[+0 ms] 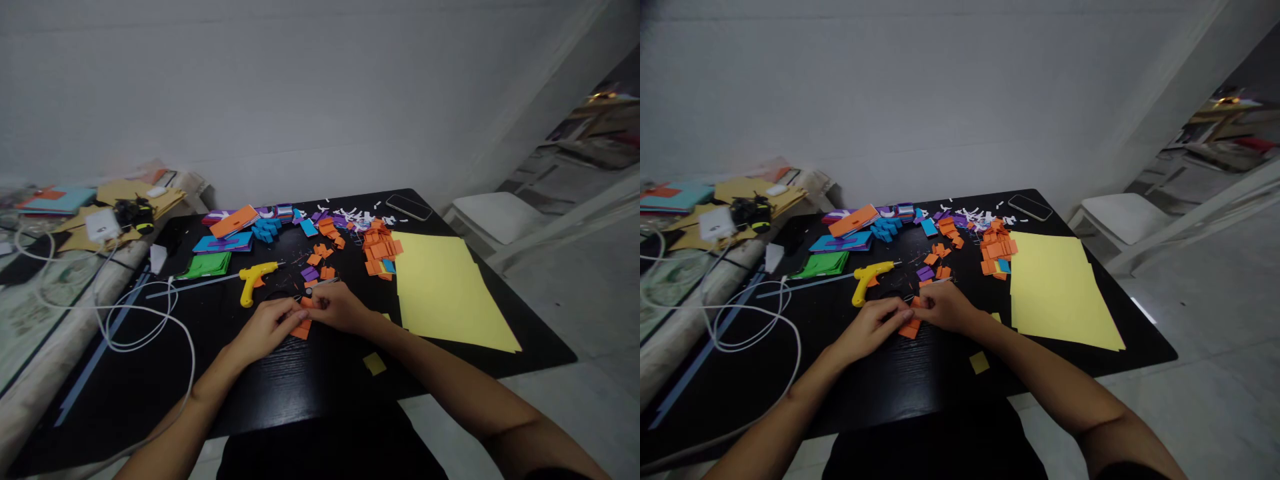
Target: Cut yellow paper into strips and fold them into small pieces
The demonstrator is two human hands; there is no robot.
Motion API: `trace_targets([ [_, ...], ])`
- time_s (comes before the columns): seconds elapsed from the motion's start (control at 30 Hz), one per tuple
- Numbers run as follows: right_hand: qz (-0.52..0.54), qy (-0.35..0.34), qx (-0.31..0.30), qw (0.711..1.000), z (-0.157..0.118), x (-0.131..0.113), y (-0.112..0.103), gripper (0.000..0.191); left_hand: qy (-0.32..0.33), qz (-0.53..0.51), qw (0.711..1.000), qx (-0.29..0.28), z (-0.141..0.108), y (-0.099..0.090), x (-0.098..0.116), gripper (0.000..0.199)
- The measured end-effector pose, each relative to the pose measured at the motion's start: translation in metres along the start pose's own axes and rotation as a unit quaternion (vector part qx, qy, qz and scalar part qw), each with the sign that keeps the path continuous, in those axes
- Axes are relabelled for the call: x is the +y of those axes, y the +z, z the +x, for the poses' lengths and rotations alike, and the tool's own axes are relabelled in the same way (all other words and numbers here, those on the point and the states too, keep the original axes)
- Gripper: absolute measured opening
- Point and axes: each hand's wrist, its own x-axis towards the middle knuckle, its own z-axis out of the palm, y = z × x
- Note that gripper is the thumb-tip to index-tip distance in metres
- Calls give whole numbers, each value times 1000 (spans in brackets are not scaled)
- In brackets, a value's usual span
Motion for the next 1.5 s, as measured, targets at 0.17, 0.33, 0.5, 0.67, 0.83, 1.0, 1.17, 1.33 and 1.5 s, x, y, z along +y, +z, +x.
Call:
trace_targets([
  [0.17, -21, -6, -4, 1000, 1, 0, -1, 42, 7, 17, 1000, 15, 1, 2, -2, 26],
  [0.33, -18, 2, 4, 1000, 2, 0, -2, 42, 2, 7, 999, 39, 0, 5, -4, 24],
  [0.5, -10, -2, 5, 1000, 2, 0, -1, 41, -7, -8, 997, 75, 0, 7, -7, 25],
  [0.67, -26, 5, -1, 1000, 2, -1, -2, 41, -24, -23, 994, 100, 1, 9, -7, 25],
  [0.83, -13, 5, 2, 1000, 2, 0, -1, 41, -48, -62, 989, 124, 2, 11, -6, 25],
  [1.0, 9, -4, 5, 1000, 0, 1, 1, 40, -80, -129, 982, 109, 4, 9, -9, 27],
  [1.17, 3, 1, 4, 1000, -1, 0, 1, 40, -85, -139, 983, 85, 5, 8, -9, 26],
  [1.33, -13, 3, 1, 1000, -2, -1, 2, 37, -57, -70, 994, 63, 3, 9, -6, 29],
  [1.5, -15, 5, 2, 1000, -4, -3, 4, 36, -34, -59, 997, 45, 1, 8, -3, 30],
])
